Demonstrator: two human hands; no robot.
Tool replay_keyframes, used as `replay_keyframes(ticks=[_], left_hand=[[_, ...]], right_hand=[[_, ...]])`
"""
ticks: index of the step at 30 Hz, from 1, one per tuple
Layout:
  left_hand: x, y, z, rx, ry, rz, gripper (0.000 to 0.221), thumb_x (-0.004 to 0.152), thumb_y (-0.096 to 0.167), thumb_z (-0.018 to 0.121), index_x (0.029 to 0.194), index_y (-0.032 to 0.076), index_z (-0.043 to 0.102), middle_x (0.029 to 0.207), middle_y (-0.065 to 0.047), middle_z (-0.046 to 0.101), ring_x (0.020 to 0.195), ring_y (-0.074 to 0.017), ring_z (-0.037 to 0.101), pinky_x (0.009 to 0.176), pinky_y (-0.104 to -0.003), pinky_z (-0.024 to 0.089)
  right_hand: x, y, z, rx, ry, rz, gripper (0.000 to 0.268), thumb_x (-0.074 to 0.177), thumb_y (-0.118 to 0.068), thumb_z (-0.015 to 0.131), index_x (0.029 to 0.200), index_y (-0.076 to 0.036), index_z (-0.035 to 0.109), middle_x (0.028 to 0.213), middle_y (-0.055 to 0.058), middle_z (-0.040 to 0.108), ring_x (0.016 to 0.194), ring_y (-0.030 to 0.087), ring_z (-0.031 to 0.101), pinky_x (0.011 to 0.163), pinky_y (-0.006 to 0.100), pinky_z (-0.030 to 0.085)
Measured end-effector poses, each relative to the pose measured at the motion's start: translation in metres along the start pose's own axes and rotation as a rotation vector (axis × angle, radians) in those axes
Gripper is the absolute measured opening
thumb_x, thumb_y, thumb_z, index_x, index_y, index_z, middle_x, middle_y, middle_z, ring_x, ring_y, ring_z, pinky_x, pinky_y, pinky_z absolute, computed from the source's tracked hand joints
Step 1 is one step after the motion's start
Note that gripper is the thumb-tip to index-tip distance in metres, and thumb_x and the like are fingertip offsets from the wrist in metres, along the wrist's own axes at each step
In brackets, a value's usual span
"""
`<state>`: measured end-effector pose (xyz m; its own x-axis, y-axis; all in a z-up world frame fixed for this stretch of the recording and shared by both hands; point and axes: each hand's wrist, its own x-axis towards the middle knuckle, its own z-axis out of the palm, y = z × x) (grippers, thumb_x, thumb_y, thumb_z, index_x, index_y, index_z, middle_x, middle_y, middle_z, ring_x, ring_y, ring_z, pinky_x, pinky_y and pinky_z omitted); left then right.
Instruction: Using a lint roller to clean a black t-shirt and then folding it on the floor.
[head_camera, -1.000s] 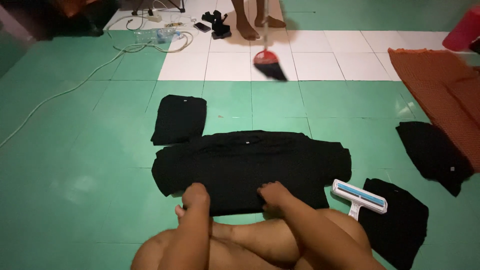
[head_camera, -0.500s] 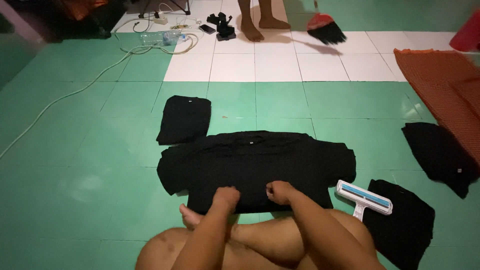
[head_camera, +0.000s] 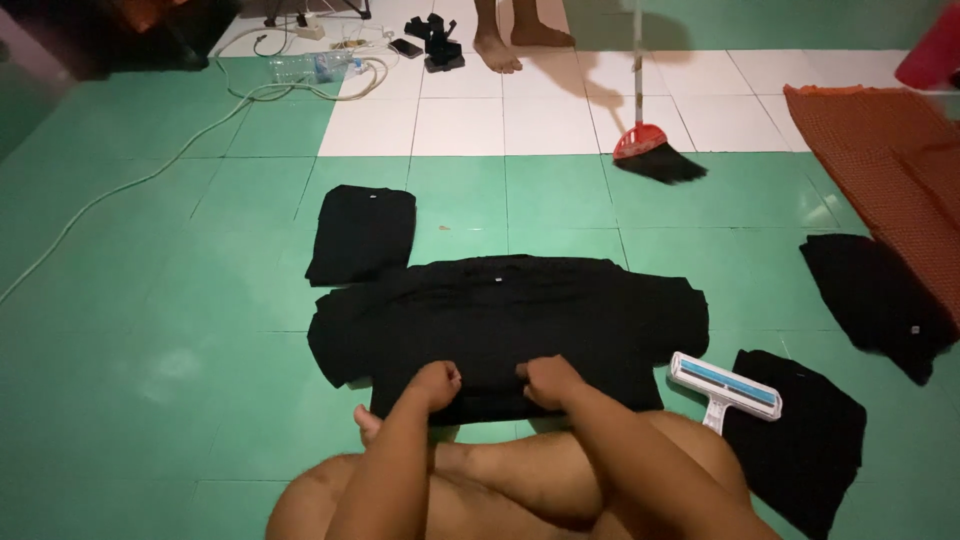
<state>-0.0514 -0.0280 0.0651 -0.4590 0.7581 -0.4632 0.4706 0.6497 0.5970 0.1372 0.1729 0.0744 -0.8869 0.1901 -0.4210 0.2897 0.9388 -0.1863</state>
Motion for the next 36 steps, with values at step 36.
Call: replay_keyframes(ticks=[36], left_hand=[[0.0, 0.028, 0.024, 0.74, -0.095, 0.178, 0.068, 0.069, 0.042, 0.088, 0.13, 0.02, 0.067, 0.126, -0.008, 0.069, 0.12, -0.0325, 0.065, 0.092, -0.051, 0.058]], right_hand=[[-0.012, -0.008, -0.018, -0.063, -0.091, 0.035, 0.05, 0.075, -0.062, 0.078, 0.1, -0.019, 0.073, 0.112, 0.007, 0.076, 0.112, 0.032, 0.07, 0.096, 0.05, 0.053]])
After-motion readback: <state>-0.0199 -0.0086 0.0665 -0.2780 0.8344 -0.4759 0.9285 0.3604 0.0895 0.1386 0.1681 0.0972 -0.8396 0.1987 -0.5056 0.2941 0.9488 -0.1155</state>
